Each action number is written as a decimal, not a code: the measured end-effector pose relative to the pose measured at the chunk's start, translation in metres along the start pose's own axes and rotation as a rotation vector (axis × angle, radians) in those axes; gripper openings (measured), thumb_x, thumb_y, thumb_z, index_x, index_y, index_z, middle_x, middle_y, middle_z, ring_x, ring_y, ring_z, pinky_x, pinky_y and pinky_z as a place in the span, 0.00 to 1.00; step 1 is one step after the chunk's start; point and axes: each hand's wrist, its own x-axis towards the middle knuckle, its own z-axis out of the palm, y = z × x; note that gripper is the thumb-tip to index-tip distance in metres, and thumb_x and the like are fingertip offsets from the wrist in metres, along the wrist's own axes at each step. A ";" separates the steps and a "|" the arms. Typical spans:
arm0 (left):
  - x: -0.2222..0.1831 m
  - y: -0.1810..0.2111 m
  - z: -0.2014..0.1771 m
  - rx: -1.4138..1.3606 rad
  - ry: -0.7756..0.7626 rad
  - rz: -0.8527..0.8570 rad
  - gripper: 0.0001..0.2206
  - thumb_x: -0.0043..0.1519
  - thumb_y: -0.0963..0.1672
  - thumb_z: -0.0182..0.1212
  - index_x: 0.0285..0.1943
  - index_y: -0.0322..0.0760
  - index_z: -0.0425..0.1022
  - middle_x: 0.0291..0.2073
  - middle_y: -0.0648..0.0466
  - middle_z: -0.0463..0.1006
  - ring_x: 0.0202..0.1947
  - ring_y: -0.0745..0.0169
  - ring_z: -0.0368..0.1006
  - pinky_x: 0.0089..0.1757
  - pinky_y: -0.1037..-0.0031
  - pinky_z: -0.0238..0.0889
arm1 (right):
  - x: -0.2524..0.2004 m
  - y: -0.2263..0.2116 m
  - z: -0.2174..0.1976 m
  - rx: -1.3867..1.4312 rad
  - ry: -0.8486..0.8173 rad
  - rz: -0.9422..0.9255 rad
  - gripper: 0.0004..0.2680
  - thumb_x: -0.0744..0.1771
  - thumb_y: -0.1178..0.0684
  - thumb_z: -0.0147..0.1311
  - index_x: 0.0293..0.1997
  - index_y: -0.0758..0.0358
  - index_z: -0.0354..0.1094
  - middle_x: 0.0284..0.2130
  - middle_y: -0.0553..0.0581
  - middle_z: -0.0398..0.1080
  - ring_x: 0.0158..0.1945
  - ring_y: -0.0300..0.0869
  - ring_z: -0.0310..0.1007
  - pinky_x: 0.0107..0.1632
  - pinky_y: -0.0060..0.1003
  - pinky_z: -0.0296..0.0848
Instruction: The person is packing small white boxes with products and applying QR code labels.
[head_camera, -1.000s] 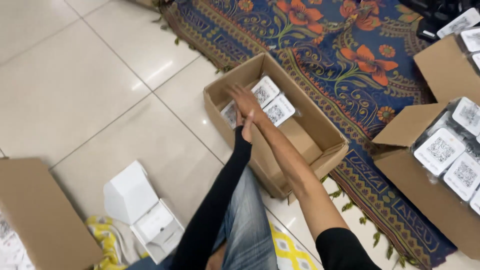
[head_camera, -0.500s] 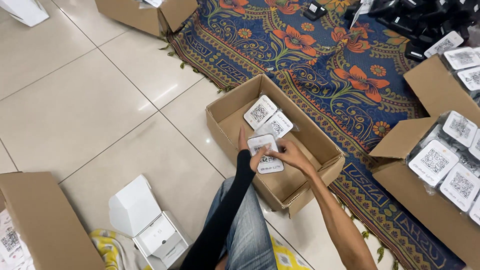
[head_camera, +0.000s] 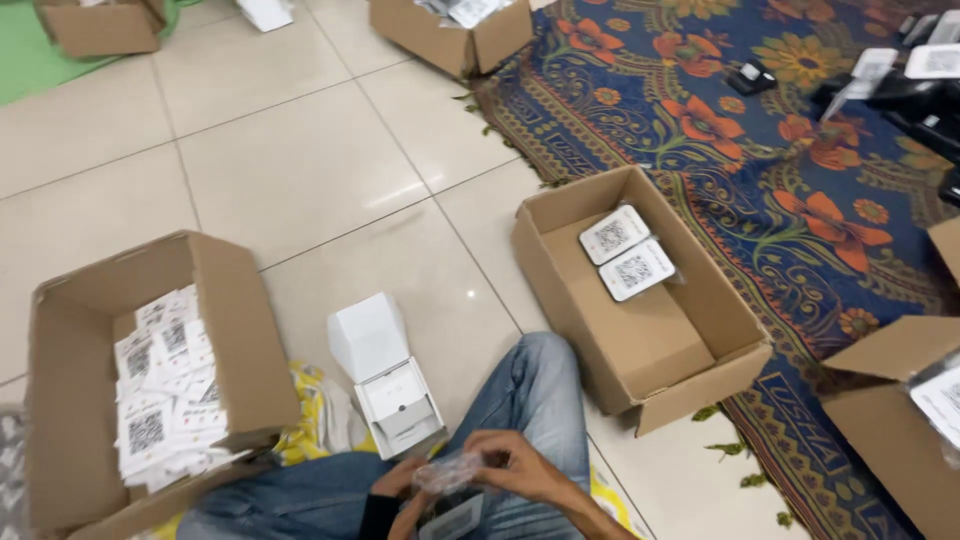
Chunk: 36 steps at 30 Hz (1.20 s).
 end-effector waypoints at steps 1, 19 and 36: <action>-0.017 0.007 -0.003 0.000 0.027 -0.008 0.10 0.62 0.40 0.64 0.51 0.31 0.82 0.43 0.46 0.82 0.40 0.61 0.77 0.40 0.70 0.69 | 0.003 0.007 0.013 0.005 -0.028 0.000 0.08 0.66 0.55 0.62 0.42 0.70 0.73 0.44 0.53 0.70 0.38 0.35 0.68 0.39 0.30 0.67; -0.076 0.008 0.000 0.046 0.105 0.125 0.24 0.51 0.47 0.75 0.59 0.46 0.82 0.55 0.48 0.71 0.60 0.51 0.72 0.58 0.63 0.66 | 0.054 0.071 0.060 0.266 -0.573 0.523 0.13 0.65 0.56 0.57 0.55 0.57 0.67 0.43 0.50 0.75 0.42 0.35 0.72 0.44 0.32 0.72; -0.036 -0.079 0.028 -1.057 0.426 -0.399 0.20 0.67 0.45 0.56 0.62 0.22 0.73 0.43 0.37 0.84 0.38 0.49 0.83 0.38 0.66 0.80 | 0.016 0.023 0.096 0.134 0.000 0.277 0.34 0.63 0.51 0.65 0.75 0.48 0.42 0.68 0.58 0.55 0.69 0.46 0.59 0.68 0.41 0.63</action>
